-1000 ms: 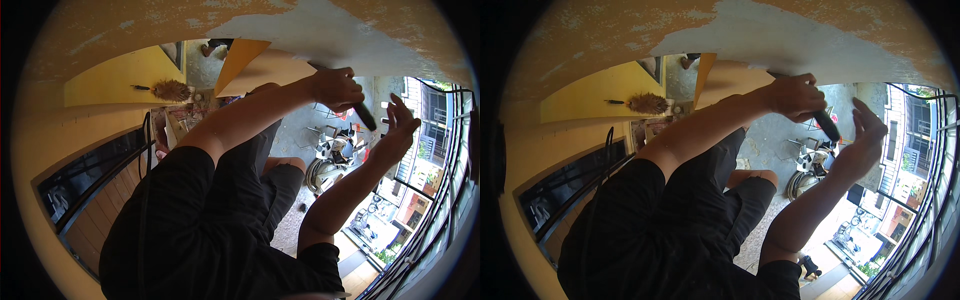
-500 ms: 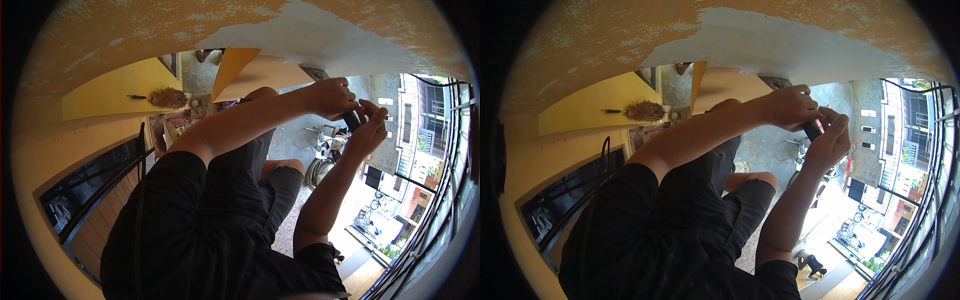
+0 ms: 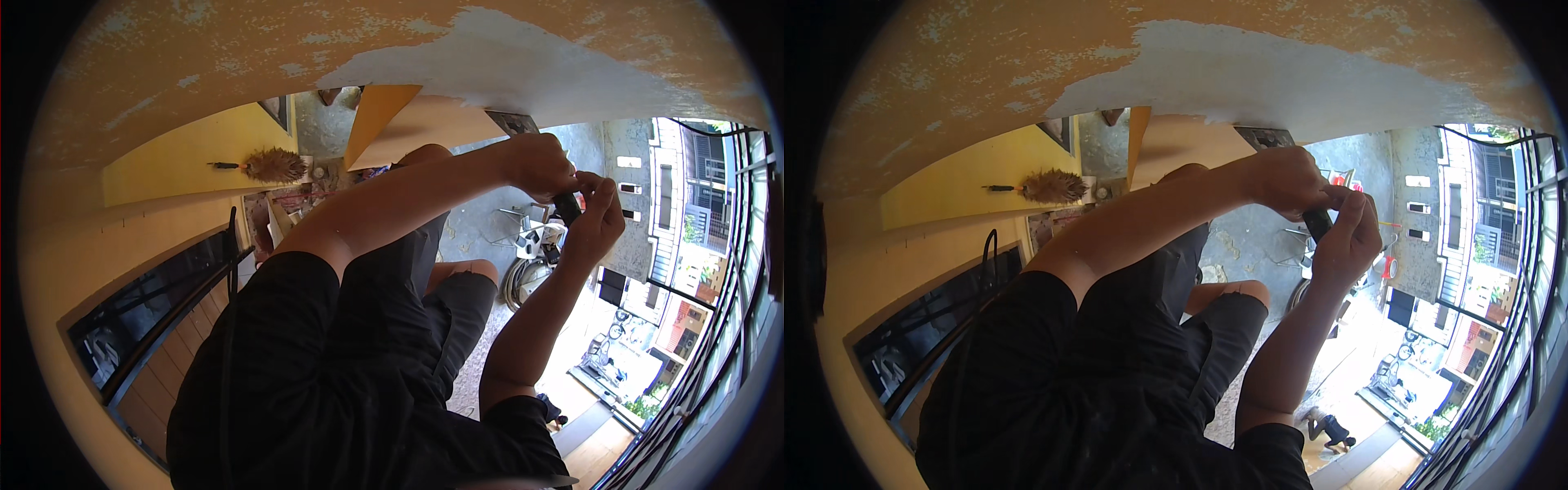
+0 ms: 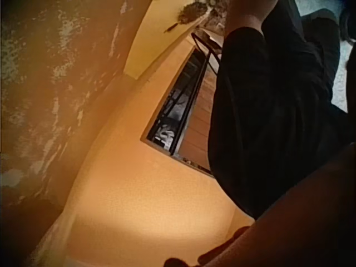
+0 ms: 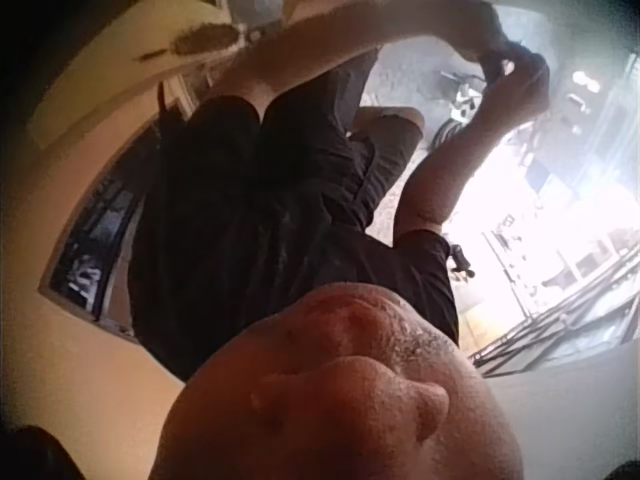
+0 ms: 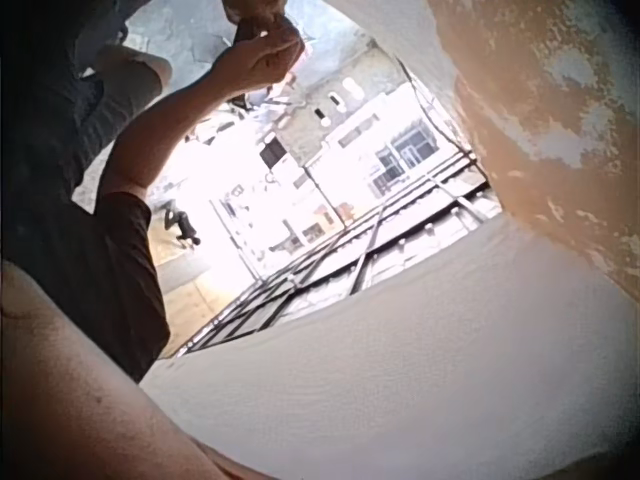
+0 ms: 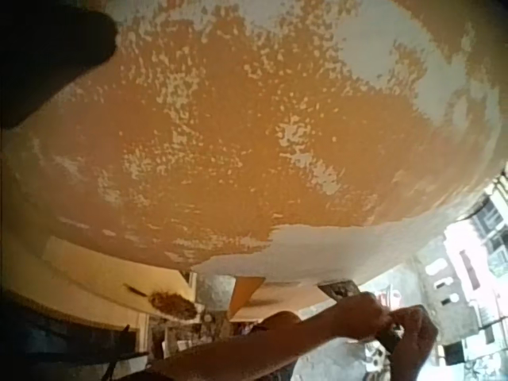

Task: Scraping old paint or plaster from a wall using a putty knife.

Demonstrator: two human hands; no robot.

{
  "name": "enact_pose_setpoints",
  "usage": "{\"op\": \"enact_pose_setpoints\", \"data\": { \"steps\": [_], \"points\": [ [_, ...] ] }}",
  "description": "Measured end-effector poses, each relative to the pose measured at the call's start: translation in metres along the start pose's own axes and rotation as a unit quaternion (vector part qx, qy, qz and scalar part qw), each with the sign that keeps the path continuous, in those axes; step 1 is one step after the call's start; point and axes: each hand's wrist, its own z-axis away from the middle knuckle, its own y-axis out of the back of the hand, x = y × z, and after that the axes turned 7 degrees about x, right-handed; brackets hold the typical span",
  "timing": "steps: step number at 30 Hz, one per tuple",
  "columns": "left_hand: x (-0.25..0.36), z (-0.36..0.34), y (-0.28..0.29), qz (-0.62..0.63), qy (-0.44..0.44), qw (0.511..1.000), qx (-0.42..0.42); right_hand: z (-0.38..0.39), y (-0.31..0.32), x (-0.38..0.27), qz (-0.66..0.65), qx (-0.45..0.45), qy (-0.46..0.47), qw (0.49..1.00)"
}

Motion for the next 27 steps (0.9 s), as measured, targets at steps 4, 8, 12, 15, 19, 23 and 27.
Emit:
{"op": "enact_pose_setpoints", "data": {
  "steps": [4,8,12,15,19,23,27],
  "points": [
    [-0.003,-0.008,0.006,-0.016,-0.004,0.999,-0.044,-0.006,0.0,0.015,-0.009,0.009,-0.01,1.0],
    [-0.004,-0.014,0.007,-0.001,0.01,0.996,-0.092,-0.008,0.001,0.016,-0.042,0.018,-0.057,0.997],
    [-0.005,-0.018,0.01,0.012,0.048,0.996,-0.076,-0.011,0.012,0.015,0.007,0.027,-0.006,1.0],
    [-0.005,-0.016,0.012,-0.019,0.035,0.996,-0.079,-0.017,0.031,-0.003,0.022,0.067,-0.018,0.997],
    [-0.002,-0.018,0.008,-0.031,0.01,0.998,-0.056,-0.023,0.017,0.006,0.021,0.073,0.006,0.997],
    [-0.002,-0.014,0.011,-0.041,0.01,0.997,-0.058,-0.025,0.02,0.004,0.004,0.098,0.025,0.995],
    [-0.002,-0.018,0.004,-0.022,-0.003,0.999,-0.037,-0.026,0.004,0.037,0.043,0.088,0.042,0.994]
  ]
}}
